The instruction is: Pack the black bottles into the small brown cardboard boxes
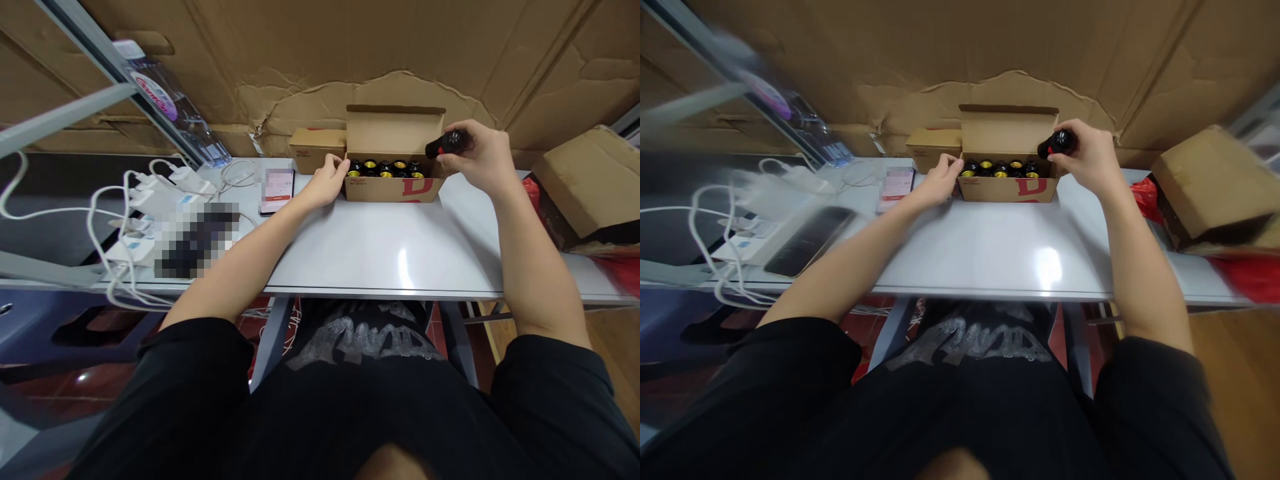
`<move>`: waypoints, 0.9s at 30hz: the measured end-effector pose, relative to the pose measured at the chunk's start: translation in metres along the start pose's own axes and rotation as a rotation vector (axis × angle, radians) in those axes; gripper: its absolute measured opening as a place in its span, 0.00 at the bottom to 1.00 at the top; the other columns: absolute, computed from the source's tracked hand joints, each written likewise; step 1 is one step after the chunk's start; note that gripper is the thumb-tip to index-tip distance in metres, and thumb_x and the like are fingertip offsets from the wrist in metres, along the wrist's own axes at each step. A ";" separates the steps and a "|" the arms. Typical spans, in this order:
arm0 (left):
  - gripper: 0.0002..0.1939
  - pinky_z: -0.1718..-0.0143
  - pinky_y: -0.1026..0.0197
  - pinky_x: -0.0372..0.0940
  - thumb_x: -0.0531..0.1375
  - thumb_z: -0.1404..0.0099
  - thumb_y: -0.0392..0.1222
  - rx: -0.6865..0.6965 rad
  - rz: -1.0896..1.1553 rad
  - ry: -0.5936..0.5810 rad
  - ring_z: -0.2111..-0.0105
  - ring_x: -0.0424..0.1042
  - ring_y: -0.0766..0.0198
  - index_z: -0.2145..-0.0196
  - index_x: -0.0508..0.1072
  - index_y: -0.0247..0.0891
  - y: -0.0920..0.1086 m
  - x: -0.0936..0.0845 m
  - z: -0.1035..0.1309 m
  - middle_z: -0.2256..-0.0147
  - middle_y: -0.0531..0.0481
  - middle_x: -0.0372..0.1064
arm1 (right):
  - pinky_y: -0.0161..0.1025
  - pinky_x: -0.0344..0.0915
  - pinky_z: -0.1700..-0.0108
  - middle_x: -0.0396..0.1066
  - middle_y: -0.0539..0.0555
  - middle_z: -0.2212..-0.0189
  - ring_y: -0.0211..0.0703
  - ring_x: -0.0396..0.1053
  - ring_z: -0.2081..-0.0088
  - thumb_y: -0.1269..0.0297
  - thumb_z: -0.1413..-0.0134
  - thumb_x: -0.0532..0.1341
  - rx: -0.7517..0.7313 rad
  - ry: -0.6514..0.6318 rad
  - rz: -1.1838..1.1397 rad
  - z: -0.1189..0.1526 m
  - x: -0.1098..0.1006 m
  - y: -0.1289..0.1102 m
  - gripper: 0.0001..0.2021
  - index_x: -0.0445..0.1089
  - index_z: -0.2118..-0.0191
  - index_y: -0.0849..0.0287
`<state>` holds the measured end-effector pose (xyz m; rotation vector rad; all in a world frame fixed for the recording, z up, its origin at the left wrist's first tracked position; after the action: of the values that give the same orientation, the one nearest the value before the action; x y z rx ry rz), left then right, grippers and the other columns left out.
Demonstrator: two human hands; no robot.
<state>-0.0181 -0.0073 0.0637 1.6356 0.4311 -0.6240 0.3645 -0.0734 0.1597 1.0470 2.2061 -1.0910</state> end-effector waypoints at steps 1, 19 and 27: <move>0.25 0.17 0.36 0.73 0.56 0.04 0.62 -0.003 -0.001 -0.001 0.23 0.84 0.36 0.28 0.77 0.41 0.000 0.000 0.000 0.41 0.30 0.88 | 0.70 0.85 0.35 0.92 0.62 0.49 0.70 0.88 0.48 0.55 0.47 0.79 0.002 -0.002 -0.018 0.000 0.000 0.000 0.31 0.89 0.36 0.53; 0.21 0.17 0.36 0.72 0.61 0.06 0.62 -0.031 0.051 0.017 0.32 0.89 0.37 0.33 0.78 0.45 0.003 -0.003 0.005 0.46 0.34 0.88 | 0.75 0.78 0.31 0.89 0.55 0.34 0.77 0.82 0.38 0.33 0.23 0.70 0.060 -0.121 0.035 0.008 0.004 -0.012 0.24 0.84 0.31 0.31; 0.25 0.17 0.35 0.71 0.56 0.05 0.62 -0.001 0.004 -0.006 0.24 0.84 0.35 0.29 0.77 0.42 0.004 -0.003 0.006 0.44 0.31 0.87 | 0.74 0.79 0.34 0.88 0.60 0.34 0.76 0.82 0.42 0.44 0.26 0.73 0.002 -0.131 0.028 0.007 0.003 -0.020 0.18 0.86 0.36 0.37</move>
<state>-0.0186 -0.0132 0.0682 1.6335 0.4238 -0.6255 0.3475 -0.0859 0.1629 0.9751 2.0817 -1.1168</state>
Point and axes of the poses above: each hand's wrist, its own z-axis away from the middle knuckle, its own x-axis out of the palm, y = z × x, the point moved 8 cm from there along -z, towards the middle knuckle
